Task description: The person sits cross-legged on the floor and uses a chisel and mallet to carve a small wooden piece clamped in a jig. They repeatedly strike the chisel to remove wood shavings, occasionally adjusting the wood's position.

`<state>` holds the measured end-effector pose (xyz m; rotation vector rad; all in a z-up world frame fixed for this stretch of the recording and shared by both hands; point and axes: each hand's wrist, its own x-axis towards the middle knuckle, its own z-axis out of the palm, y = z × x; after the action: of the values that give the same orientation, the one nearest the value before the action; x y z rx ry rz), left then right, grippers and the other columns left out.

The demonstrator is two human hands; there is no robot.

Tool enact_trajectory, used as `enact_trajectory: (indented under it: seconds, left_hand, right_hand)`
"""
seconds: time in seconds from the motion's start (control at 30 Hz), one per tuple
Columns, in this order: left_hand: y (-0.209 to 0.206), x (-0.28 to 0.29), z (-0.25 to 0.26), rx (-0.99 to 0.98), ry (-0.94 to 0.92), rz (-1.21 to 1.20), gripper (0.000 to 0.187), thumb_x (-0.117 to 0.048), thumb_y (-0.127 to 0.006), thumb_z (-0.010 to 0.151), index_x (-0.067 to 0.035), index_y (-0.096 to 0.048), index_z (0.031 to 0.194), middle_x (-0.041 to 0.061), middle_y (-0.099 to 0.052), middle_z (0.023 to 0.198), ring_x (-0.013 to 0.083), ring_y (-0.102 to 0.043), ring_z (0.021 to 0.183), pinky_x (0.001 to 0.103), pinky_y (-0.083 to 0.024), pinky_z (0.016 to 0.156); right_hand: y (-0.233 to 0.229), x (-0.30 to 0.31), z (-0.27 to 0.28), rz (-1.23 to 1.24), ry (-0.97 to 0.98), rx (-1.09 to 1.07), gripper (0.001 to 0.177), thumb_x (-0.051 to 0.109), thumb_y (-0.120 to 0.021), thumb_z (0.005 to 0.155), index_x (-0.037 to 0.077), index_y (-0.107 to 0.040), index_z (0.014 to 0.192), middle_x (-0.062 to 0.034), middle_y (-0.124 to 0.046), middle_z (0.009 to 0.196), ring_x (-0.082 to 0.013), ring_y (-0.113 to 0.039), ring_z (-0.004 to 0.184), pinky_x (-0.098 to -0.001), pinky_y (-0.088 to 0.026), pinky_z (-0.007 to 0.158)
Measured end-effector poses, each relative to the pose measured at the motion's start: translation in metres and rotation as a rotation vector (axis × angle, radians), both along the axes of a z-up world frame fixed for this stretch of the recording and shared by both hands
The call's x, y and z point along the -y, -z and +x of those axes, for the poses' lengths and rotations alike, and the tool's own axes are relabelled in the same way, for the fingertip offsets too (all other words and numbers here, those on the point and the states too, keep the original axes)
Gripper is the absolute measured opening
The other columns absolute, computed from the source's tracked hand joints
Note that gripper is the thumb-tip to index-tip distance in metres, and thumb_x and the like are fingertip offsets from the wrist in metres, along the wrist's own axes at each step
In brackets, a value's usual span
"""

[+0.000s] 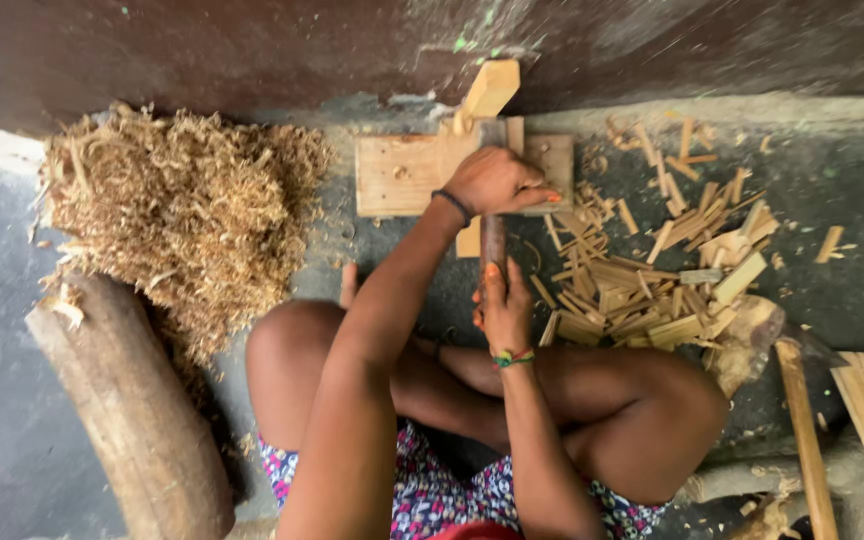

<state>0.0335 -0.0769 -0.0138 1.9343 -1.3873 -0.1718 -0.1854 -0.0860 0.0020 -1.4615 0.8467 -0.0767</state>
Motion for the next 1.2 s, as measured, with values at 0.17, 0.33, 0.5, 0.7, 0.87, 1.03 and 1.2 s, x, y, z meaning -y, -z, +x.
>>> enact_trajectory:
  seconds: [0.17,0.33,0.5,0.7,0.87,1.03,1.2]
  left_hand:
    - [-0.003,0.000,0.000,0.005,-0.056,-0.110,0.044,-0.053,-0.063,0.096,-0.014,-0.078,0.082,0.012,-0.072,0.071,0.0351,-0.068,0.061,0.048,-0.053,0.057]
    - [-0.019,0.001,-0.008,0.007,-0.124,-0.052,0.048,-0.056,-0.064,0.097,-0.013,-0.078,0.083,0.013,-0.071,0.068,0.0358,-0.069,0.064,0.048,-0.054,0.060]
    - [-0.042,0.017,-0.029,0.051,-0.110,-0.082,0.043,-0.053,-0.062,0.096,-0.015,-0.079,0.081,0.011,-0.072,0.069,0.0343,-0.069,0.061,0.049,-0.054,0.058]
    - [-0.051,0.015,-0.072,-0.009,-0.070,-0.146,0.041,-0.050,-0.063,0.096,-0.015,-0.078,0.080,0.010,-0.073,0.071,0.0352,-0.068,0.060,0.048,-0.054,0.056]
    - [-0.044,-0.002,-0.092,-0.034,-0.098,-0.157,0.039,-0.047,-0.065,0.096,-0.014,-0.079,0.081,0.013,-0.069,0.065,0.0350,-0.067,0.057,0.048,-0.053,0.056]
    - [-0.042,-0.004,-0.092,-0.067,-0.137,-0.246,0.040,-0.045,-0.065,0.097,-0.011,-0.077,0.079,0.012,-0.068,0.062,0.0333,-0.067,0.055,0.046,-0.054,0.055]
    - [-0.042,-0.006,-0.094,-0.055,-0.150,-0.203,0.041,-0.044,-0.066,0.097,-0.011,-0.076,0.074,0.012,-0.068,0.061,0.0339,-0.066,0.054,0.047,-0.053,0.055]
  right_hand:
    - [0.004,0.001,0.003,0.047,0.025,0.079,0.040,0.036,-0.054,0.104,0.009,-0.059,0.134,-0.0042,-0.059,0.073,-0.0068,-0.047,0.043,-0.0224,-0.037,0.035]
    - [-0.002,0.014,-0.003,0.113,0.048,0.105,0.043,0.038,-0.056,0.102,0.009,-0.060,0.133,-0.0070,-0.060,0.074,-0.0086,-0.045,0.041,-0.0222,-0.033,0.034]
    - [-0.013,0.030,-0.026,0.121,0.041,0.187,0.042,0.038,-0.056,0.104,0.007,-0.058,0.133,-0.0074,-0.061,0.078,-0.0081,-0.046,0.043,-0.0217,-0.034,0.034]
    - [-0.037,0.037,-0.069,0.093,0.018,0.082,0.038,0.035,-0.057,0.103,0.005,-0.059,0.126,-0.0075,-0.061,0.075,-0.0086,-0.046,0.041,-0.0219,-0.031,0.033]
    - [-0.048,0.033,-0.085,0.097,-0.028,-0.010,0.034,0.034,-0.059,0.101,0.005,-0.061,0.119,-0.0064,-0.061,0.070,-0.0086,-0.048,0.040,-0.0224,-0.033,0.033]
    - [-0.057,0.039,-0.084,0.072,-0.093,0.012,0.033,0.033,-0.059,0.102,0.003,-0.062,0.115,-0.0063,-0.063,0.071,-0.0079,-0.049,0.041,-0.0217,-0.035,0.035]
    - [-0.063,0.039,-0.083,0.039,-0.101,-0.046,0.033,0.033,-0.058,0.101,0.004,-0.063,0.116,-0.0058,-0.063,0.070,-0.0076,-0.050,0.041,-0.0215,-0.035,0.034]
